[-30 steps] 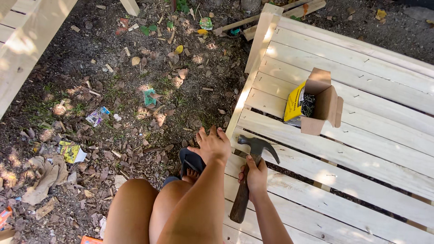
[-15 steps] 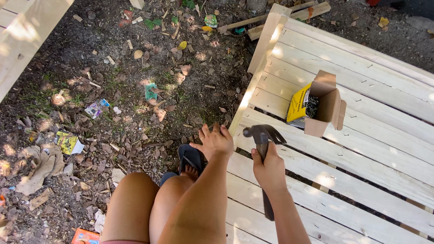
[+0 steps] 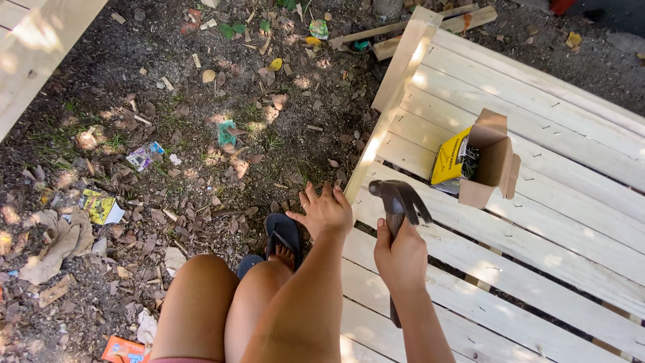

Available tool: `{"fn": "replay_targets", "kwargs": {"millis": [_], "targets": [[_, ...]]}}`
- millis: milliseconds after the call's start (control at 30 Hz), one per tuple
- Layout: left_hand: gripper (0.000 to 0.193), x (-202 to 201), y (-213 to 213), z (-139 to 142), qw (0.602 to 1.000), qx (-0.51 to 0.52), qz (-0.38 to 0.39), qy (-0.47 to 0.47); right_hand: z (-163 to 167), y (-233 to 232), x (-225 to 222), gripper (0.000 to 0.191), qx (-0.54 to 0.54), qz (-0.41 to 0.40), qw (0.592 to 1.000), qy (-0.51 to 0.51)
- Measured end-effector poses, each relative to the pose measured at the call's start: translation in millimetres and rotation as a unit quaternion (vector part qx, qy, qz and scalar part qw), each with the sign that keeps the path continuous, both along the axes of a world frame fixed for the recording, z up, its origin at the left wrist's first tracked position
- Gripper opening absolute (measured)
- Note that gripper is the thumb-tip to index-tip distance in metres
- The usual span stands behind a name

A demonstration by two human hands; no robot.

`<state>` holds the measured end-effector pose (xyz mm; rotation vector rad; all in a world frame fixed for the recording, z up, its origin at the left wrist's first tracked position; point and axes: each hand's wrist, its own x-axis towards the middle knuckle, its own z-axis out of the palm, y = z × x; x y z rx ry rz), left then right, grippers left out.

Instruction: The person kneels beside a slatted wooden frame outdoors, takes nails from a cardboard box, positions each nail along the frame's edge rail, and hammers the nails in with a claw hammer, working along the rail one nail at a time.

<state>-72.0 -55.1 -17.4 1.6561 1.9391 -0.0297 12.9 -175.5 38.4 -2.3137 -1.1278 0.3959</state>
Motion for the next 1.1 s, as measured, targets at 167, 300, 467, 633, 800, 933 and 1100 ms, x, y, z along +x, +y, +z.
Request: {"fn": "replay_targets", "kwargs": {"millis": [167, 300, 467, 633, 800, 933, 1100], "targets": [[0.052, 1, 1, 4, 1.000, -0.012, 0.000, -0.007, -2, 14, -6, 0.043, -0.129, -0.014, 0.991, 0.039], [0.051, -1, -1, 6, 1.000, -0.022, 0.003, -0.014, 2, 5, -5, 0.038, -0.108, -0.024, 0.994, 0.022], [0.053, 0, 2, 3, 1.000, -0.011, -0.001, -0.013, -17, 10, -8, 0.046, -0.111, 0.001, 0.994, -0.001], [0.055, 0, 4, 2, 1.000, -0.019, 0.007, -0.016, -36, 1, 1, 0.043, -0.104, -0.036, 0.993, 0.034], [0.055, -1, 1, 1, 1.000, -0.015, 0.001, -0.012, -39, -11, -2, 0.023, 0.015, -0.257, 0.846, 0.467], [0.055, 0, 2, 2, 1.000, -0.018, 0.001, -0.011, -32, -8, -10, 0.018, 0.052, -0.299, 0.797, 0.522], [0.055, 0, 2, 5, 0.999, -0.032, -0.001, -0.016, -18, -7, -16, 0.028, -0.006, -0.172, 0.944, 0.282]]}}
